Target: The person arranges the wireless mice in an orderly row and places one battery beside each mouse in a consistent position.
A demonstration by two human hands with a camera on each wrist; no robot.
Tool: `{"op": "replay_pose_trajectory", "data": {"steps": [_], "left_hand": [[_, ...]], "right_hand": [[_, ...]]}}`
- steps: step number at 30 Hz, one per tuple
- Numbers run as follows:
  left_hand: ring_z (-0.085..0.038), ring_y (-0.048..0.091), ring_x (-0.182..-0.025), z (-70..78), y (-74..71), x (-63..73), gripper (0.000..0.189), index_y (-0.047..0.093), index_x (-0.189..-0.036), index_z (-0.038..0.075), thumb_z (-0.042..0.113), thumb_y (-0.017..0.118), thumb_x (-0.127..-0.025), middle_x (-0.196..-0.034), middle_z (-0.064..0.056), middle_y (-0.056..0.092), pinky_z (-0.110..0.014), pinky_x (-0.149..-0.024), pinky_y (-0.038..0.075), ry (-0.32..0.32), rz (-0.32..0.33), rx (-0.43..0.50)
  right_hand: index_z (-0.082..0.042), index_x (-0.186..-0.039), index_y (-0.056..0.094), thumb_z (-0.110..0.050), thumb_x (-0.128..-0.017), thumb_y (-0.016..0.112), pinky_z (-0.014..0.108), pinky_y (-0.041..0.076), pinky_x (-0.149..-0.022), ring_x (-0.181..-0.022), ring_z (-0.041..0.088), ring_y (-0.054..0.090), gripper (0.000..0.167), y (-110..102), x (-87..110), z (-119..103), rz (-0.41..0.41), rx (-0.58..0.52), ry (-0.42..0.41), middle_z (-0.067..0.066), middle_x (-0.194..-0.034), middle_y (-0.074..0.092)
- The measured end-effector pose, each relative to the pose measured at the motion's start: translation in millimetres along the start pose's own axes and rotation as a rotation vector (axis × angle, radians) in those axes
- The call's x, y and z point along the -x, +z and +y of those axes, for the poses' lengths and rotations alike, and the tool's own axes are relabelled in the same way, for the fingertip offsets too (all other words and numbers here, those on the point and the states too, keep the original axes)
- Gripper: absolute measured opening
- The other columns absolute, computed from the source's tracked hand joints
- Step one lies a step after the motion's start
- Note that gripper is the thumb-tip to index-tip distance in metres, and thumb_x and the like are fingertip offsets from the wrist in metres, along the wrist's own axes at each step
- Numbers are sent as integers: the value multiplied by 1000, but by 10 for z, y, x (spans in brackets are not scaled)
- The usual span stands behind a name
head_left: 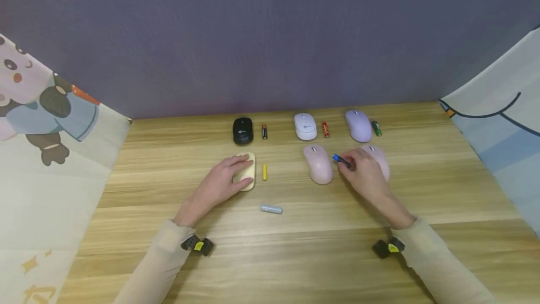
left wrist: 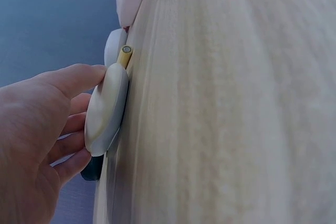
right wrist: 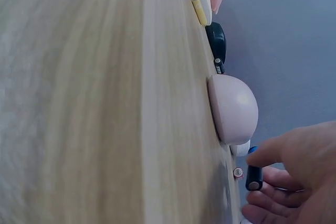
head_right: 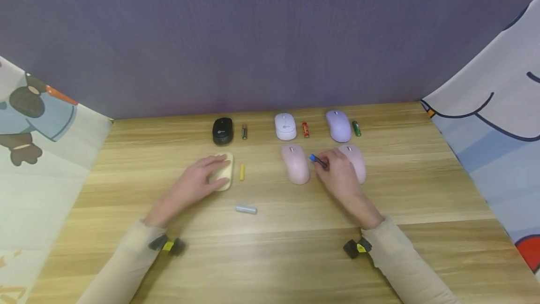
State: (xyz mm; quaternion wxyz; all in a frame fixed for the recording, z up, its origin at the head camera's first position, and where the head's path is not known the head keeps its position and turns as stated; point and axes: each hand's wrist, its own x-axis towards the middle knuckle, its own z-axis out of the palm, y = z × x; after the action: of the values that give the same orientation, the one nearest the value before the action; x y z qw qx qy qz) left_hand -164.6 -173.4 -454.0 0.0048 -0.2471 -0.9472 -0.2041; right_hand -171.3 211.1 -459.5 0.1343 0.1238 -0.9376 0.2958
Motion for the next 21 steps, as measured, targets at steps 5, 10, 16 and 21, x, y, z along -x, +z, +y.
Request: {"op": "replay_pose_trajectory", "data": {"steps": [5, 10, 16, 21], "left_hand": [[-39, 48, -142, -8, 6, 1, 58, 59, -145, 9, 41, 71, -98, -155, -14, 51, -53, -121, 35, 0, 3, -4], [-40, 48, -142, 4, 0, 6, 58, 59, -144, 8, 40, 71, -97, -155, -15, 51, -54, -121, 35, 4, 9, 6], [-40, 49, -141, 11, -5, 7, 58, 60, -143, 6, 38, 73, -96, -154, -15, 52, -53, -121, 37, 21, 24, 2], [-40, 49, -141, 8, -1, 13, 58, 59, -144, 7, 38, 73, -96, -154, -14, 51, -53, -121, 37, 17, 21, 0]], "right_hand": [[4, -100, 72, -3, -91, 71, 39, 54, -70, -81, 27, 62, 11, -21, -2, 2, -98, -2, 63, 16, -91, 66], [5, -100, 71, -4, -91, 71, 40, 54, -70, -82, 28, 62, 12, -9, -17, 13, -142, 3, 90, 16, -92, 65], [6, -100, 70, -5, -92, 70, 42, 55, -70, -82, 28, 62, 14, 9, -33, 23, -164, 35, 102, 16, -91, 64], [5, -101, 70, -7, -93, 70, 45, 57, -71, -82, 29, 63, 15, 15, -36, 19, -187, 50, 118, 16, -92, 65]]}}
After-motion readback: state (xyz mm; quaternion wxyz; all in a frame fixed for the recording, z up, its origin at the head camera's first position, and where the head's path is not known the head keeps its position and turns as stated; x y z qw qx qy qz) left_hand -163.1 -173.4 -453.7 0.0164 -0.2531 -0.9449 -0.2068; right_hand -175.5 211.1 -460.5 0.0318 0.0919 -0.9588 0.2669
